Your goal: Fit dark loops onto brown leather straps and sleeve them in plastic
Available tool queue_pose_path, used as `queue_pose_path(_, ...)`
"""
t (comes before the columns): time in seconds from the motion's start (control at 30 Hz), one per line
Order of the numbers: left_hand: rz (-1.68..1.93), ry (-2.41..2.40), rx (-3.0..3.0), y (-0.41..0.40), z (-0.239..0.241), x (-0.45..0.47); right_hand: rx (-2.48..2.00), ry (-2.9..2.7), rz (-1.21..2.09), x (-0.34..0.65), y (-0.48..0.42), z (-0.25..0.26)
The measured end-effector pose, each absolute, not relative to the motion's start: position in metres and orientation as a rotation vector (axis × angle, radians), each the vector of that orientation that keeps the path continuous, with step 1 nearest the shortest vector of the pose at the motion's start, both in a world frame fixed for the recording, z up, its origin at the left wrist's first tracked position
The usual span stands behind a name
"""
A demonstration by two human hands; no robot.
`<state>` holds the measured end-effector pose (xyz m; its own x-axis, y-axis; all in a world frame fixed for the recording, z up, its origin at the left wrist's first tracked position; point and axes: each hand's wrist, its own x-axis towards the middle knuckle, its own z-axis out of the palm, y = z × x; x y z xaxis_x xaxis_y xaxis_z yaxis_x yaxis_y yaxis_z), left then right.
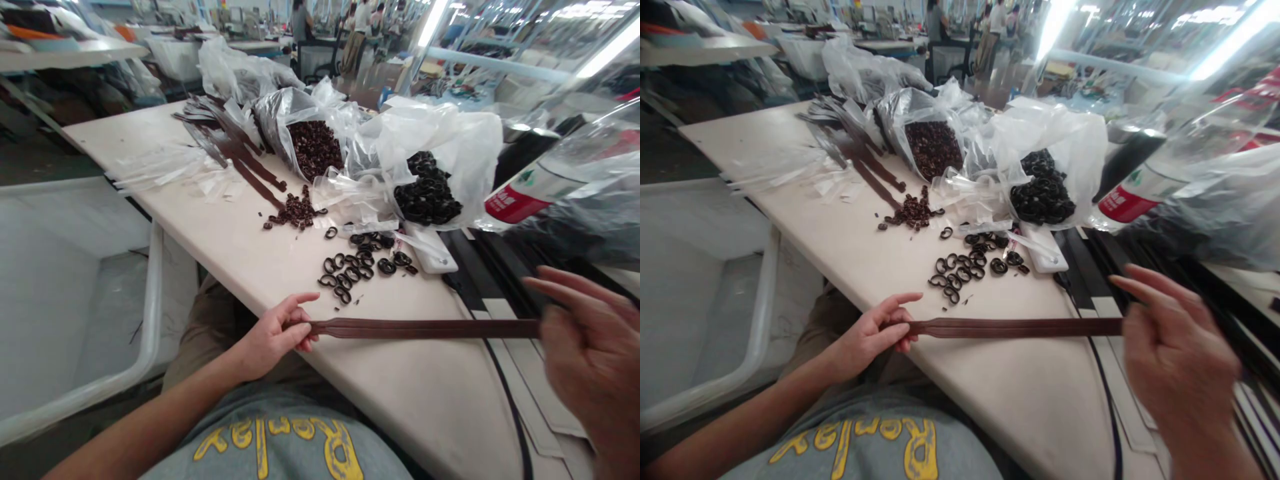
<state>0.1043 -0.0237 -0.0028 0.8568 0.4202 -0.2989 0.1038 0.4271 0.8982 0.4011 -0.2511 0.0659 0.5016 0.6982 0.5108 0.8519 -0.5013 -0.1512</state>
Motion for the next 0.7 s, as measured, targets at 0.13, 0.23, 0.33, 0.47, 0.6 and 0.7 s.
queue_pose_path(0.13,0.224,0.517,1.258,-0.026,0.008,0.119,-1.911,-1.78,0.07,0.339,-0.166,0.069)
queue_pose_path(0.23,0.326,0.555,1.29,-0.018,0.017,0.122,-1.741,-1.947,0.363,0.308,-0.118,0.059)
queue_pose_path(0.33,0.462,0.615,1.297,-0.004,0.022,0.118,-1.712,-1.951,0.468,0.289,-0.087,0.051)
queue_pose_path(0.47,0.544,0.676,1.213,0.013,0.022,0.107,-1.695,-1.868,0.356,0.276,-0.066,0.045)
queue_pose_path(0.6,0.621,0.683,1.189,0.029,0.016,0.1,-1.649,-1.844,0.216,0.274,-0.06,0.037)
queue_pose_path(0.7,0.662,0.714,1.217,0.037,0.013,0.099,-1.623,-1.847,0.215,0.274,-0.06,0.03)
